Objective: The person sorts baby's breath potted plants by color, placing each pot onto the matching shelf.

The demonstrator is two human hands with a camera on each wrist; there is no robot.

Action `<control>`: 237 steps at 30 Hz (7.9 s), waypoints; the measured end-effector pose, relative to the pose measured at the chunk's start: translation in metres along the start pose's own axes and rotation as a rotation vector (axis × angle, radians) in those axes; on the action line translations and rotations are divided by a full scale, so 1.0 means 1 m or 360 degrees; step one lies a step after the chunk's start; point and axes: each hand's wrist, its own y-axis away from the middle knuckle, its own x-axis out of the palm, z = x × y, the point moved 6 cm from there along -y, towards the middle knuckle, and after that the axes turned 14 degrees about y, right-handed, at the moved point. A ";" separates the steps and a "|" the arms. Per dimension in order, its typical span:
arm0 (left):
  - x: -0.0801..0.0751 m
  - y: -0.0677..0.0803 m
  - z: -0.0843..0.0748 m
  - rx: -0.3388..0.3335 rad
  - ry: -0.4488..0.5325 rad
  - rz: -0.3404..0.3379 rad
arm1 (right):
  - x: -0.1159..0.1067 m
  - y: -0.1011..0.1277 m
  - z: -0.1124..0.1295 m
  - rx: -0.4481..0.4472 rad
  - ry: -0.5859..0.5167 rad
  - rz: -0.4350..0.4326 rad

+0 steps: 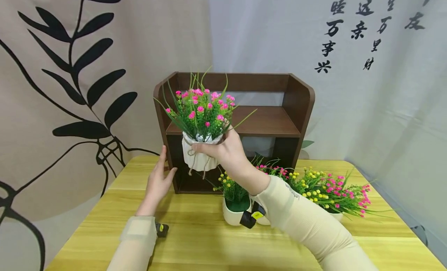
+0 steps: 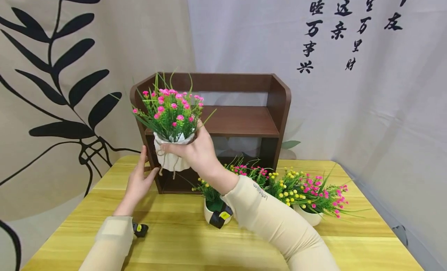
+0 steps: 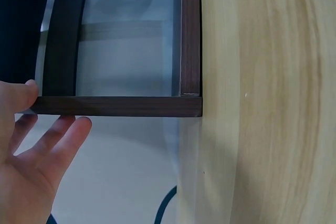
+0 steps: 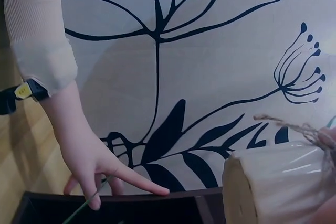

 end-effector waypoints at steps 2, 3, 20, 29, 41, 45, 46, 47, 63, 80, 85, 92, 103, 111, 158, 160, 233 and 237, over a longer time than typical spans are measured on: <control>-0.001 0.000 0.000 0.0003 -0.0001 0.0000 | -0.004 -0.002 0.003 0.0001 0.0040 -0.0011; -0.001 0.000 0.000 0.0006 -0.0002 0.0001 | -0.006 -0.003 0.005 0.0004 0.0059 -0.0018; -0.006 0.000 0.000 0.0023 -0.0016 -0.0029 | -0.019 -0.018 0.006 0.0212 0.0143 -0.0064; -0.005 0.000 -0.001 0.0012 -0.0012 -0.0015 | -0.027 -0.032 0.007 0.0248 0.0094 -0.0087; 0.000 0.001 0.001 0.0110 -0.0011 -0.0037 | -0.032 -0.055 0.012 0.0281 -0.0057 -0.0073; 0.001 0.002 0.000 0.0120 -0.0022 -0.0037 | -0.031 -0.065 0.015 0.0285 -0.0087 -0.0102; 0.001 0.002 0.000 0.0111 -0.0017 -0.0031 | -0.030 -0.068 0.016 0.0283 -0.0085 -0.0112; 0.001 0.001 -0.001 0.0101 -0.0015 -0.0025 | -0.030 -0.071 0.016 0.0283 -0.0075 -0.0121; -0.001 0.001 0.000 0.0095 -0.0020 -0.0035 | -0.017 -0.107 -0.003 0.0325 -0.0110 -0.0148; -0.002 0.002 0.001 0.0088 -0.0031 -0.0036 | 0.002 -0.128 -0.027 0.0369 -0.0027 -0.0136; -0.002 0.003 0.001 0.0073 -0.0022 -0.0025 | 0.005 -0.131 -0.032 0.0366 0.0016 -0.0137; -0.003 0.002 0.001 0.0072 -0.0020 -0.0031 | 0.010 -0.132 -0.037 0.0355 0.0024 -0.0114; -0.001 0.002 0.001 0.0063 -0.0007 -0.0024 | 0.010 -0.134 -0.044 0.0331 0.0076 -0.0117; -0.002 0.003 0.000 0.0057 -0.0003 -0.0035 | 0.012 -0.136 -0.049 0.0328 0.0109 -0.0105; 0.000 -0.001 0.001 0.0035 0.0018 -0.0024 | -0.017 -0.119 -0.051 0.0543 0.0193 0.0211; 0.000 0.000 0.002 0.0030 0.0019 -0.0018 | -0.022 -0.113 -0.048 0.0539 0.0158 0.0216; 0.003 0.002 0.002 0.0030 -0.0002 -0.0032 | -0.041 0.192 -0.150 0.0783 0.0339 0.0519; 0.001 0.002 0.002 0.0042 -0.0011 -0.0046 | -0.034 0.187 -0.153 0.0808 0.0353 0.0446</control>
